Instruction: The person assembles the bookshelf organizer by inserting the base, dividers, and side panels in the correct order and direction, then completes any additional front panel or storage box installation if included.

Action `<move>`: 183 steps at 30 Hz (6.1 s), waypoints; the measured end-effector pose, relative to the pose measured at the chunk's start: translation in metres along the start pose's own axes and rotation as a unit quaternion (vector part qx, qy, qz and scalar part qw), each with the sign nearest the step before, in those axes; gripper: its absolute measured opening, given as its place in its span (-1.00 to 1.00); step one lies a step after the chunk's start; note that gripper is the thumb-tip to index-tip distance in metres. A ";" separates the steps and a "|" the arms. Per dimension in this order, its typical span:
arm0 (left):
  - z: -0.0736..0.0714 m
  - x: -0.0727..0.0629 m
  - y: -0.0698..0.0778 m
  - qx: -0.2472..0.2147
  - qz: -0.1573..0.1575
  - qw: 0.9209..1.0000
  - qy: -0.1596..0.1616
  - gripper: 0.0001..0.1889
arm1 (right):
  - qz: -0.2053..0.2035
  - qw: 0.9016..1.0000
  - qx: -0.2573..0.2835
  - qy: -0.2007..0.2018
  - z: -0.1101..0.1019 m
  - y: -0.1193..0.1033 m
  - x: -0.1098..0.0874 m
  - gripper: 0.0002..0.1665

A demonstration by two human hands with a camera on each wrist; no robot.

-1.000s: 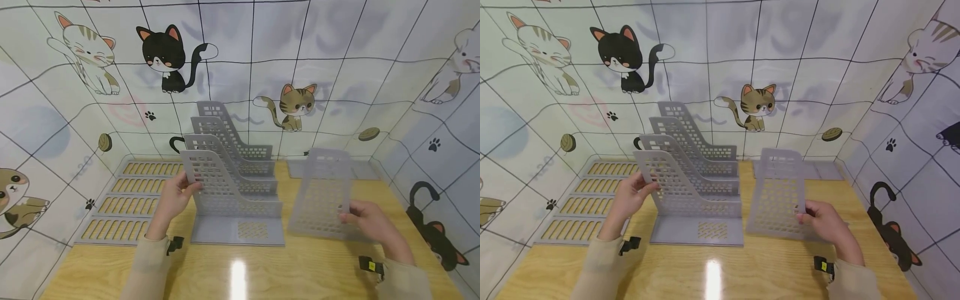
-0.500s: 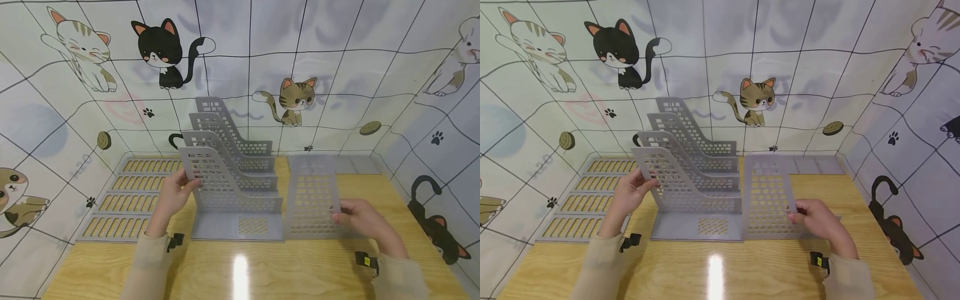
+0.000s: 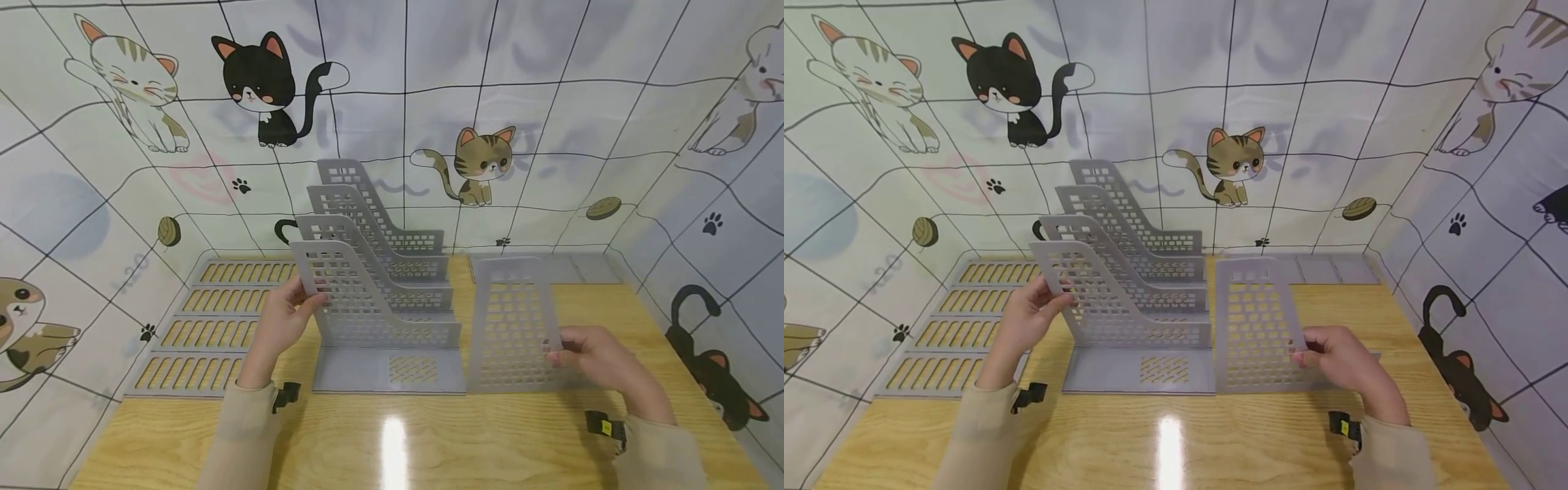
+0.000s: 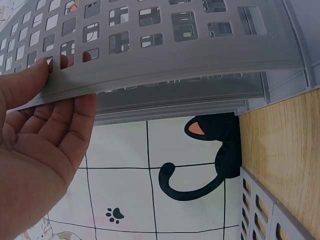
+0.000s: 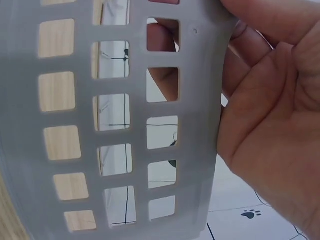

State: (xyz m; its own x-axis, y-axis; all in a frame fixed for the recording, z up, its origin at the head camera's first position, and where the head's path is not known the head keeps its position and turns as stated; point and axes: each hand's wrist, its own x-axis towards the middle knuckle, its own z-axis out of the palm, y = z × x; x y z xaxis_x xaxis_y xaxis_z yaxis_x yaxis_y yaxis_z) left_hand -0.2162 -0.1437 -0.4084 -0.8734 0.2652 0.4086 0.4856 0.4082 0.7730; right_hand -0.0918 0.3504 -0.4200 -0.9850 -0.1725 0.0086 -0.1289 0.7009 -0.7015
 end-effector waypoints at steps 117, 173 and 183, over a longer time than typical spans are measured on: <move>-0.008 -0.033 -0.039 0.086 -0.089 0.980 -0.156 -0.63 | -0.078 0.984 0.133 -0.093 0.036 0.017 -0.032 -0.70; -0.015 -0.054 -0.066 -0.194 -0.292 0.909 -0.225 -0.56 | -0.060 0.997 -0.019 0.054 0.087 -0.017 -0.037 -0.54; -0.004 -0.057 -0.059 -0.223 -0.278 0.904 -0.237 -0.54 | -0.098 0.992 -0.015 0.074 0.105 -0.033 -0.028 -0.45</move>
State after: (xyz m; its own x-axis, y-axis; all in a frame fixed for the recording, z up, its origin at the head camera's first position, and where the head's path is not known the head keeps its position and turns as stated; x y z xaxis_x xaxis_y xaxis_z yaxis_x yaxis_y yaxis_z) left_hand -0.1952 -0.1861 -0.4754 -0.8115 0.5156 -0.2751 -0.1794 0.2283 0.9569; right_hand -0.0482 0.2594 -0.4718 -0.9467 -0.2053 0.2481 -0.3200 0.6847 -0.6548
